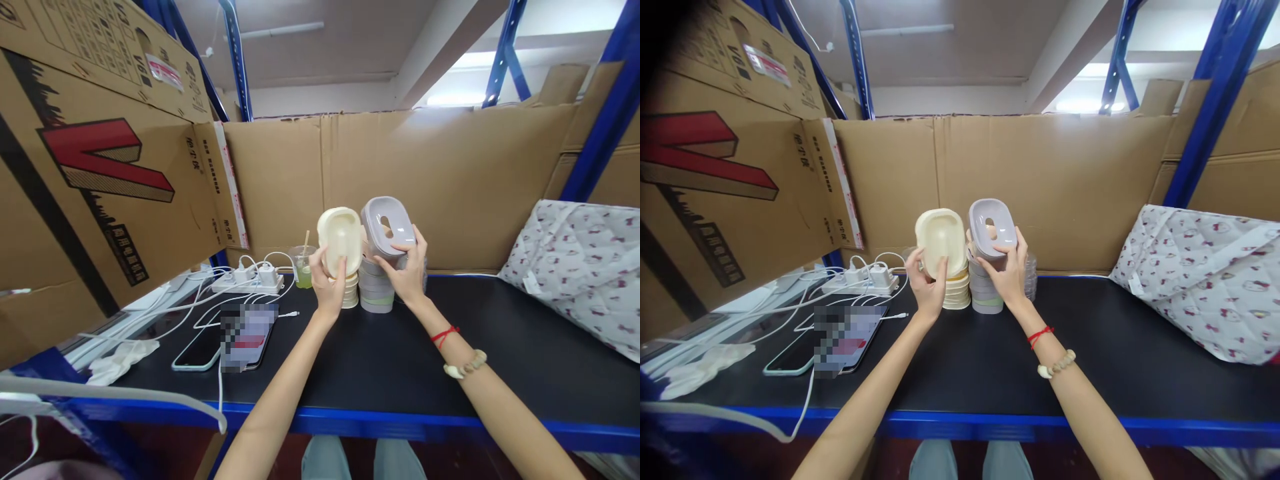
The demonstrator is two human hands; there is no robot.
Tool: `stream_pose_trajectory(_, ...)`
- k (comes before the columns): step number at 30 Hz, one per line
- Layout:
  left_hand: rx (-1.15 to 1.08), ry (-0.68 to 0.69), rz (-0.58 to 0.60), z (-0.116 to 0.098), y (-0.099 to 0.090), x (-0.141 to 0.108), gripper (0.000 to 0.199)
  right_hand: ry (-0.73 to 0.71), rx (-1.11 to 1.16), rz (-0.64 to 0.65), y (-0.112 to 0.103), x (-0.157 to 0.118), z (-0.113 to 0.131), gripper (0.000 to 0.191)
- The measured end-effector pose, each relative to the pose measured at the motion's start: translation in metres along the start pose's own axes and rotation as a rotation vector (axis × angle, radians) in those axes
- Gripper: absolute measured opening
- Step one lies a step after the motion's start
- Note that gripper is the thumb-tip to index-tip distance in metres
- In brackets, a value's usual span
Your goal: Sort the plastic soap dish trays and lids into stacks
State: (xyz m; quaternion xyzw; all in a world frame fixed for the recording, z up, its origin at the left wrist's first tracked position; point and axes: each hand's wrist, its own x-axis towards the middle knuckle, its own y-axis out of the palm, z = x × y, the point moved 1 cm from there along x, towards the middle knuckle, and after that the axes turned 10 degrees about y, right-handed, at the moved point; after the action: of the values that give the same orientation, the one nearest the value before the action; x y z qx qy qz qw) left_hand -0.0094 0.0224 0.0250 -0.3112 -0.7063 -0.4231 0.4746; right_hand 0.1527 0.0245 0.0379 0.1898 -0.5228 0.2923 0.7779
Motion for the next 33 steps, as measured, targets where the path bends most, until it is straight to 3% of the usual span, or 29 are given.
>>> stream_pose_trajectory(3, -0.095, -0.191, -0.016, -0.002, 0.002, 0.001, 0.061, -0.144, 0.035, -0.086, -0.008, -0.003, 0.015, 0.034)
stream_pose_trajectory(6, -0.181, -0.382, -0.022, -0.005, 0.003, 0.004, 0.068, -0.265, 0.062, -0.057, -0.009, -0.009, 0.031, 0.031)
stream_pose_trajectory(9, -0.280, -0.517, -0.047, -0.010, 0.004, 0.006, 0.060, -0.312, 0.047, 0.037, -0.006, -0.016, 0.039, 0.029)
stream_pose_trajectory(14, -0.495, -0.697, -0.093, -0.024, 0.005, 0.005, 0.033, -0.280, 0.075, 0.055, -0.003, -0.024, 0.045, 0.026)
stream_pose_trajectory(18, -0.570, -0.791, -0.120, -0.034, 0.005, 0.009, 0.037, -0.276, 0.081, 0.029, -0.006, -0.030, 0.052, 0.024)
stream_pose_trajectory(22, -0.651, -0.816, -0.052, -0.037, 0.003, 0.018, 0.041, -0.242, 0.144, 0.058, -0.010, -0.033, 0.058, 0.023)
stream_pose_trajectory(26, -0.613, -0.778, 0.021, -0.034, -0.001, 0.020, 0.042, 0.004, 0.340, 0.132, -0.013, -0.030, 0.059, 0.048)
stream_pose_trajectory(29, -0.541, -0.684, 0.216, -0.034, -0.003, 0.016, 0.049, 0.199, 0.447, 0.247, -0.015, -0.030, 0.058, 0.060)
stream_pose_trajectory(33, -0.527, -0.544, 0.412, -0.037, -0.003, 0.012, 0.054, 0.259, 0.441, 0.388, -0.023, -0.035, 0.050, 0.050)
